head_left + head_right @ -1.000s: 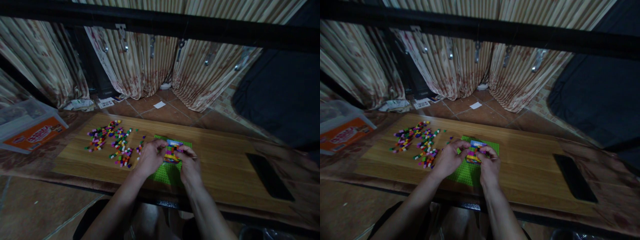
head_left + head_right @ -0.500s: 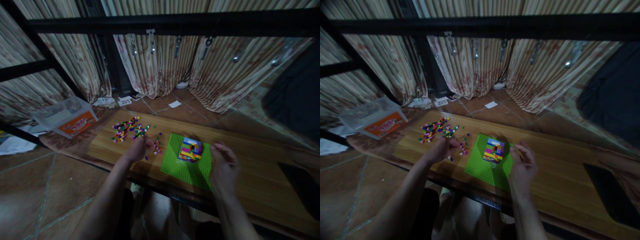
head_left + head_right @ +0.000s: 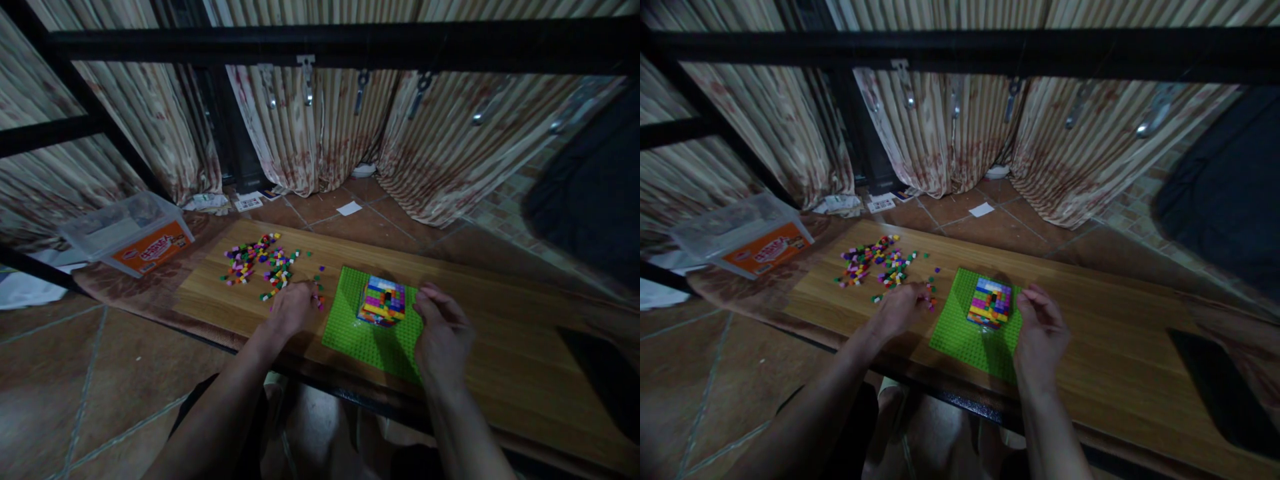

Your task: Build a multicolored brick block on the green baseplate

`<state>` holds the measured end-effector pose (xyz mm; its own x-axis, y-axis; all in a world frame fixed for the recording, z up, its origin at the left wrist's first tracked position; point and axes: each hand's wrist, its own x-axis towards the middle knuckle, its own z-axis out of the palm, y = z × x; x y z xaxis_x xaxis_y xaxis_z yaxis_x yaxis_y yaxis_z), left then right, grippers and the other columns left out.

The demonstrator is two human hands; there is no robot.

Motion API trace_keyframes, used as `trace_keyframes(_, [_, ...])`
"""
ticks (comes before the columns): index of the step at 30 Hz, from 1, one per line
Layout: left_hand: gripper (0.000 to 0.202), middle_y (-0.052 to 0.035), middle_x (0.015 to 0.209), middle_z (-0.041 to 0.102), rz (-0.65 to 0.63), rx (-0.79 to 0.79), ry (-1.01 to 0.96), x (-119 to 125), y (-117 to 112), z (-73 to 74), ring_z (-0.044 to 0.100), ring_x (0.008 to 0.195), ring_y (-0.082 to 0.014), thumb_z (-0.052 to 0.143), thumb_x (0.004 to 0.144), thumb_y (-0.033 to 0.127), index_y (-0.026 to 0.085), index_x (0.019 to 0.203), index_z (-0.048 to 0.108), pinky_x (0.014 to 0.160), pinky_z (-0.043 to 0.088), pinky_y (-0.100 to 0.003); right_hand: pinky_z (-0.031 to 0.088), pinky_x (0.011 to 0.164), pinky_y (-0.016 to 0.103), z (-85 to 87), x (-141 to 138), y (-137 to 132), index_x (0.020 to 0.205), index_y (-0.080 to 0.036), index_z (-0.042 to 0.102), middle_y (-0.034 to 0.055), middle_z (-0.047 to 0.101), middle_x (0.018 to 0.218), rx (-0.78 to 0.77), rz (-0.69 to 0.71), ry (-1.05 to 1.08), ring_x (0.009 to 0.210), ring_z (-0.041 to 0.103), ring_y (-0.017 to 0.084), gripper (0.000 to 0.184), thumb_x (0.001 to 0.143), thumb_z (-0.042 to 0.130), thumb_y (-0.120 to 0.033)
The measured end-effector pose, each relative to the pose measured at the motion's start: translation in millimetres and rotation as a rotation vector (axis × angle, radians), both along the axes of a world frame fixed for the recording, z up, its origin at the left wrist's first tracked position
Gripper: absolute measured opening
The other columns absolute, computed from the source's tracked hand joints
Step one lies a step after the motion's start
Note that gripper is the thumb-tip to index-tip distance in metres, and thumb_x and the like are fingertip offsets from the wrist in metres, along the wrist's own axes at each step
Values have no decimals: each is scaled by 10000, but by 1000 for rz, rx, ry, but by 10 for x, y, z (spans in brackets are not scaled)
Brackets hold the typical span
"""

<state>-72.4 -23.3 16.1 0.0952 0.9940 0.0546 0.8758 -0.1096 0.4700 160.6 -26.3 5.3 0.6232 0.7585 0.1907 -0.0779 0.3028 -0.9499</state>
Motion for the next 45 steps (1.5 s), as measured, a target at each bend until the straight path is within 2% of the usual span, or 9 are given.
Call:
trace_keyframes(2, [138,-33,683,664,-18,-13,-93,-14,25,3,602,657,-155,546,765,154,186,706,666,642,426,-245,465,830,351,6,-16,-4,735,-198,696,21,680,895,28,-7,-27,887,626,178,105,652,746,-238])
trace_keyframes(5, [141,-14,666,654,-67,-45,-405,-5,60,52,579,626,-131,537,785,174,165,743,671,618,432,-228,473,800,339,73,-73,-60,776,-202,701,25,676,884,41,26,-197,857,624,178,95,710,712,-270])
trace_keyframes(10, [184,-27,735,681,-148,-161,-918,187,21,239,578,652,-116,621,789,278,138,876,704,625,461,-226,486,753,305,237,-240,-209,911,-240,708,31,671,935,62,305,-517,853,617,172,137,786,652,-249])
trace_keyframes(14, [206,-26,762,702,-153,-204,-1069,365,-52,318,600,687,-115,683,759,295,148,894,733,690,486,-239,499,733,302,294,-321,-272,991,-270,699,24,677,944,84,426,-566,827,625,170,215,778,670,-257])
trace_keyframes(19, [204,-37,837,736,-176,-247,-1202,517,-90,305,642,763,-140,718,735,303,169,886,748,758,512,-269,485,704,287,334,-316,-299,914,-283,712,-6,681,823,93,393,-546,744,616,154,135,794,666,-241])
trace_keyframes(29, [269,-21,728,676,-238,-307,-1355,765,-97,311,618,678,-118,767,675,369,137,790,691,706,507,-260,477,658,275,299,-117,-341,853,-251,722,-5,673,757,-5,340,-494,697,599,151,107,750,715,-278])
trace_keyframes(37, [349,-15,655,638,-223,-402,-1449,853,-79,294,563,580,-85,799,620,410,111,766,695,634,473,-230,537,687,329,283,63,-328,763,-249,744,26,729,804,-76,484,-333,736,662,190,96,688,762,-305])
trace_keyframes(40, [311,-25,676,659,-226,-375,-1378,823,-70,302,581,602,-98,788,642,385,115,774,706,643,476,-237,531,654,302,287,117,-270,750,-253,745,9,725,754,-64,460,-142,683,649,160,120,641,794,-267])
trace_keyframes(45, [110,-30,778,712,-194,-146,-1037,748,-24,285,629,724,-131,701,743,248,154,796,723,710,487,-251,500,609,259,290,257,-118,790,-249,747,-11,709,725,-35,282,244,628,614,110,214,587,811,-229])
